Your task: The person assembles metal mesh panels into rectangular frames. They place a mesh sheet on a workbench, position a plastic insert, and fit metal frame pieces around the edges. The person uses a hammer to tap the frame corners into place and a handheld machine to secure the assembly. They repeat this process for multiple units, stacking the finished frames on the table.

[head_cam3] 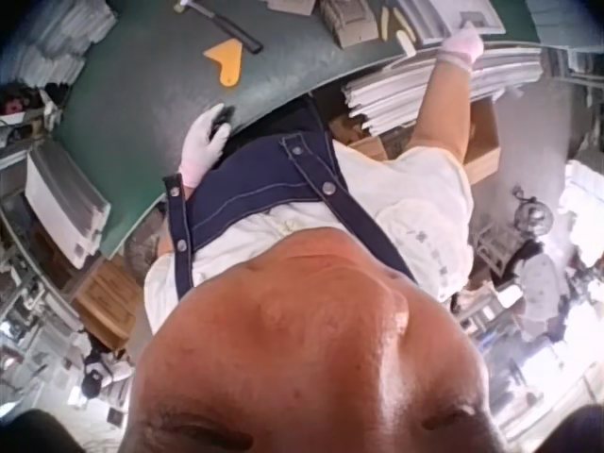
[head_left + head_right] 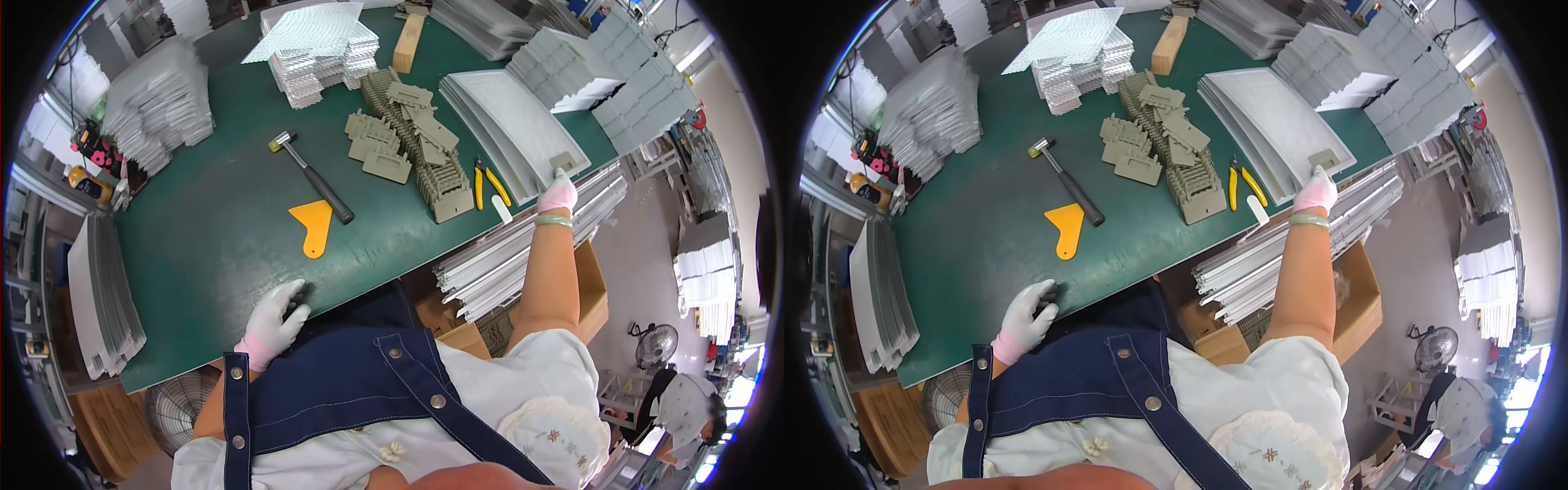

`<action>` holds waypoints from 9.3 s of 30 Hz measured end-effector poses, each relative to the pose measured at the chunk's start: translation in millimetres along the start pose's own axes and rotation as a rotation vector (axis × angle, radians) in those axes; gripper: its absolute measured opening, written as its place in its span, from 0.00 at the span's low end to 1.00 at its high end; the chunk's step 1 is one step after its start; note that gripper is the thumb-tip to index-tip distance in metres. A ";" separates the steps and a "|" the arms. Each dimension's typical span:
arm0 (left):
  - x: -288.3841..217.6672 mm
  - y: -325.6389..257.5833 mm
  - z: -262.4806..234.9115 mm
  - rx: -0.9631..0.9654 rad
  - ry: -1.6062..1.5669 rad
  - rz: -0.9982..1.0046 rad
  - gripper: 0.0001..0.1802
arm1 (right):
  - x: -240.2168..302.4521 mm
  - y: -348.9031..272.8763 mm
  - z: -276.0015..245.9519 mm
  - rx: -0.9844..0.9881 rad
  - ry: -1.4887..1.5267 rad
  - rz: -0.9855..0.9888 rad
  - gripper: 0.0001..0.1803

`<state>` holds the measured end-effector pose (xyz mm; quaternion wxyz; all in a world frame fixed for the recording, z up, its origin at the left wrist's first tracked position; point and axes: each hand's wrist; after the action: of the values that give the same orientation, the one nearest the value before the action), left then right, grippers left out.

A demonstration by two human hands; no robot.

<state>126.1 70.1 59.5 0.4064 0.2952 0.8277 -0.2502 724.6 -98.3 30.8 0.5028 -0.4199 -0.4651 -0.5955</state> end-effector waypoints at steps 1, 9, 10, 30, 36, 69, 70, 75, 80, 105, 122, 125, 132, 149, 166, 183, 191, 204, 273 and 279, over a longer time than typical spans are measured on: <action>-1.6 2.0 -0.5 0.007 0.019 0.009 0.24 | 2.3 1.8 -1.7 -0.007 -0.048 -0.017 0.18; 4.0 4.0 -5.6 -0.082 0.191 0.104 0.24 | 19.8 -10.5 -23.5 0.223 -1.113 -0.169 0.40; 5.8 -2.5 -5.8 -0.115 0.178 0.075 0.24 | 31.9 -20.5 -11.2 0.203 -1.184 -0.175 0.42; 21.7 -36.6 -22.2 -0.266 0.444 -0.086 0.25 | -17.0 123.8 -25.4 0.184 -0.724 -0.275 0.37; 8.3 -18.2 -19.4 -0.221 0.506 -0.018 0.25 | -17.6 112.5 -23.7 0.064 -0.663 -0.312 0.31; 181.6 -242.9 -410.5 -0.692 0.594 -1.228 0.43 | 33.3 -420.7 90.0 1.612 -0.072 -1.351 0.22; 180.3 -237.9 -414.0 -0.657 0.617 -1.232 0.41 | 34.5 -426.6 92.0 1.613 -0.088 -1.337 0.22; 146.8 -235.4 -415.6 -0.852 0.621 -1.151 0.37 | 54.4 -439.9 109.2 1.657 -0.128 -1.375 0.23; 134.9 -251.8 -415.2 -0.930 0.498 -1.094 0.37 | 53.4 -444.0 119.2 1.622 -0.248 -1.387 0.24; 21.4 60.7 -269.7 -0.866 0.602 -0.067 0.25 | 64.3 -450.8 159.0 1.812 -0.450 -1.252 0.30; -26.7 252.7 -432.1 -0.960 0.697 -0.723 0.39 | 27.2 -438.5 164.6 1.806 -0.388 -1.202 0.33; -29.5 249.8 -423.7 -1.221 0.987 -0.532 0.35 | 25.2 -436.6 164.6 1.816 -0.388 -1.203 0.33; -32.1 256.6 -476.2 -1.276 0.073 0.160 0.31 | 37.5 -438.0 165.3 1.839 -0.389 -1.142 0.34; 17.0 225.6 -474.8 -0.838 0.311 -0.313 0.26 | 145.4 -404.0 340.8 1.441 0.068 -1.387 0.21; 25.3 223.7 -475.0 -0.969 0.062 0.011 0.27 | 139.8 -455.7 610.3 1.270 -0.125 -0.698 0.37; -3.4 213.4 -481.8 -1.002 -0.071 0.121 0.37 | 170.2 -427.1 608.2 1.234 0.360 -0.508 0.32; -22.0 205.0 -460.4 -0.997 -0.154 0.282 0.41 | 152.9 -413.8 614.1 1.204 0.476 -0.172 0.24; -49.3 142.3 -410.6 -0.593 -0.841 0.521 0.25 | 214.9 -394.8 473.5 1.353 0.685 -0.375 0.07; 92.0 7.5 -101.6 -0.676 0.469 -0.550 0.28 | 50.5 -477.5 172.9 1.445 -1.237 -0.790 0.23; 87.7 12.1 -107.5 -0.845 0.745 -0.300 0.29 | 29.2 -461.0 171.1 1.412 -0.823 -1.446 0.32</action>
<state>34.6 174.0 44.0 0.1306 0.0551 0.9756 0.1675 269.9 91.1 35.1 -0.0325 0.1691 -0.9715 -0.1628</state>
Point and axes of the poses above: each hand's wrist, its own y-axis towards the middle knuckle, its own z-axis out of the palm, x = y × z, and after that the axes turned 12 degrees about -z, right-handed
